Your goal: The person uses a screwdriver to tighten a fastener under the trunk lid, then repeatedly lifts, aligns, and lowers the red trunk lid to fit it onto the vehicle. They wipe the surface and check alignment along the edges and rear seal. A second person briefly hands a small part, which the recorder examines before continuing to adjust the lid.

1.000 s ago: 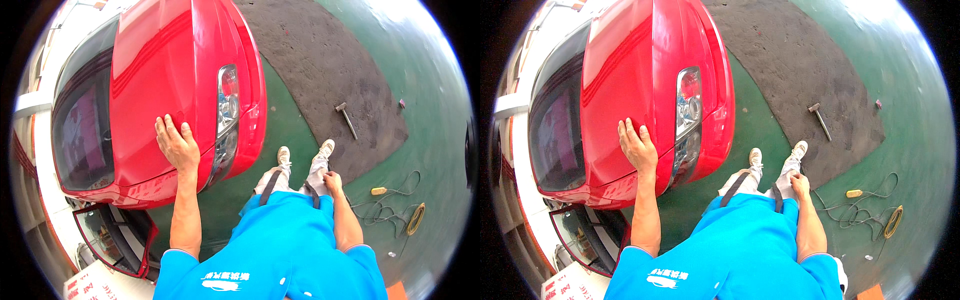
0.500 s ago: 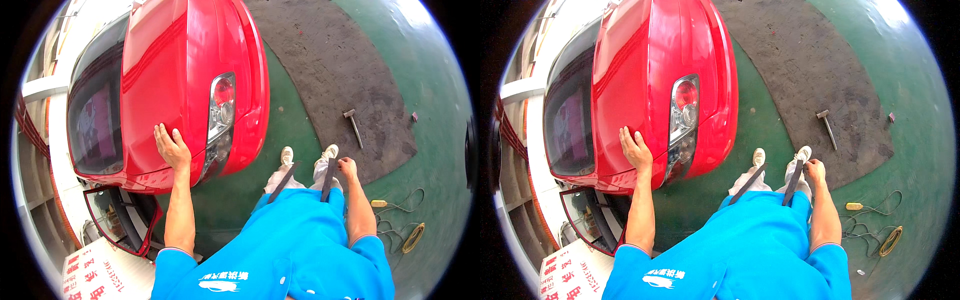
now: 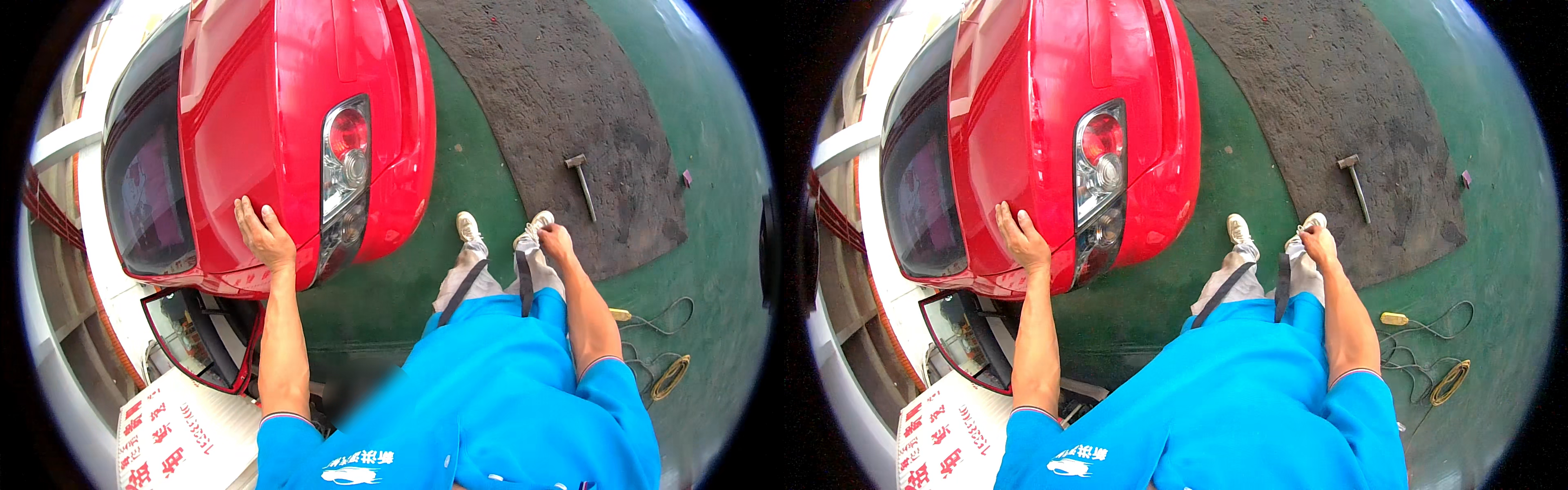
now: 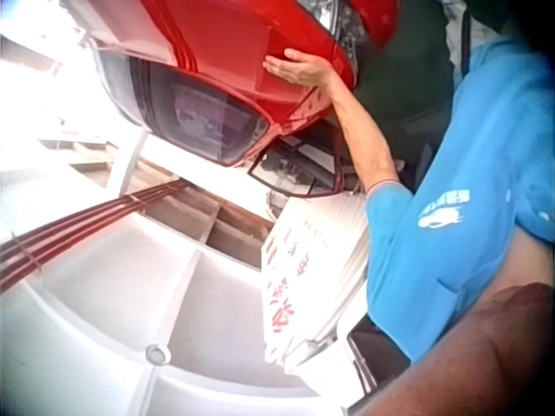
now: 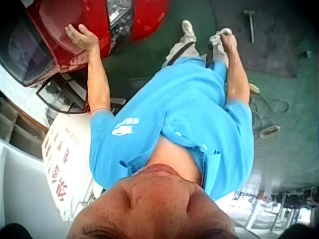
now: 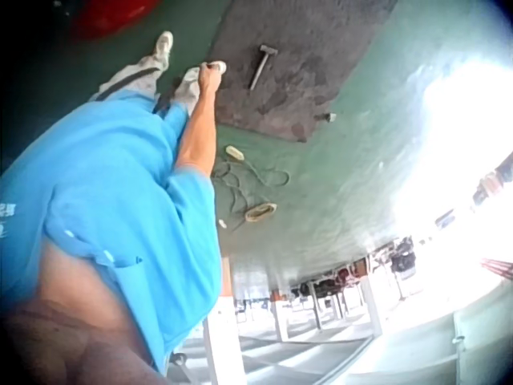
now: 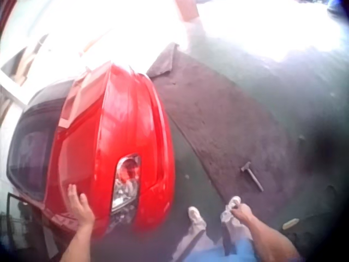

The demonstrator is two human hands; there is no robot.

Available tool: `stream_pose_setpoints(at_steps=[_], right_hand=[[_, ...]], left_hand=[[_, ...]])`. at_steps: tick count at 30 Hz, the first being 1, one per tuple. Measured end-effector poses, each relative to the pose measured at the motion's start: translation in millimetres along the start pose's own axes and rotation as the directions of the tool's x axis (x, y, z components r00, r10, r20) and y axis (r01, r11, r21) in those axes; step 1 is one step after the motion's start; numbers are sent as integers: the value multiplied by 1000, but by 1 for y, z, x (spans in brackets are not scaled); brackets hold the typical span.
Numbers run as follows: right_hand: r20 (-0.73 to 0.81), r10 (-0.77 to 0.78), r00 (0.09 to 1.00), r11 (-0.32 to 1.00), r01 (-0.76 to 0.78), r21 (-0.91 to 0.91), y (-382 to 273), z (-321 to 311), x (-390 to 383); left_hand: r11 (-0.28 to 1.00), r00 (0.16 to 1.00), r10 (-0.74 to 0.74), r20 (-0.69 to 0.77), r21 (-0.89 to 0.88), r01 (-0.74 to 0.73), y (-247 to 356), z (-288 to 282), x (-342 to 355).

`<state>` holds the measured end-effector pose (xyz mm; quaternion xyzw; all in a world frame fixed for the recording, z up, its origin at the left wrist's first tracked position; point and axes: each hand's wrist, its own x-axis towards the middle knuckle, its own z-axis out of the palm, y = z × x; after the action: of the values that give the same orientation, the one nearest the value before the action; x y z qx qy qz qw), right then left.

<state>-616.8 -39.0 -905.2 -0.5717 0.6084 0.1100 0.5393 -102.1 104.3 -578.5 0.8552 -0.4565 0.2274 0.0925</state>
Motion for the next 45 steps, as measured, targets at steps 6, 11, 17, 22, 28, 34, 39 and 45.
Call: stream_pose_setpoints(at_steps=[6, 11, 17, 22, 28, 34, 39, 45], right_hand=[[44, -70, 997, 997, 70, -17, -38, -4, 10], [189, -224, 956, 971, 236, -47, -92, 29, 16], [244, -476, 845, 875, 483, 36, -227, 103, -19], [222, -639, 736, 768, 626, 137, -305, 157, -44], [135, -615, 777, 789, 606, 103, -337, 202, -55], [84, -620, 780, 783, 622, 0, -341, 223, -85], [263, -552, 791, 769, 605, -207, -293, 193, -82], [313, -364, 877, 606, 478, -636, -156, 121, -56]], left_hand=[[999, 1000, -13, 27, 47, 12, 1, 1, -1], [999, 1000, -2, 31, 42, 1, 2, -1, 0], [1000, 1000, -9, 19, 13, 9, 0, -1, 3], [1000, 1000, -13, -14, 5, 13, -3, -3, 3], [999, 999, -38, -23, 3, 38, -6, -5, 2], [996, 997, -78, -30, 32, 79, -9, -6, 0], [994, 994, -104, -32, 25, 105, -12, -11, -1], [991, 992, -123, -39, 53, 125, -16, -9, -7]])
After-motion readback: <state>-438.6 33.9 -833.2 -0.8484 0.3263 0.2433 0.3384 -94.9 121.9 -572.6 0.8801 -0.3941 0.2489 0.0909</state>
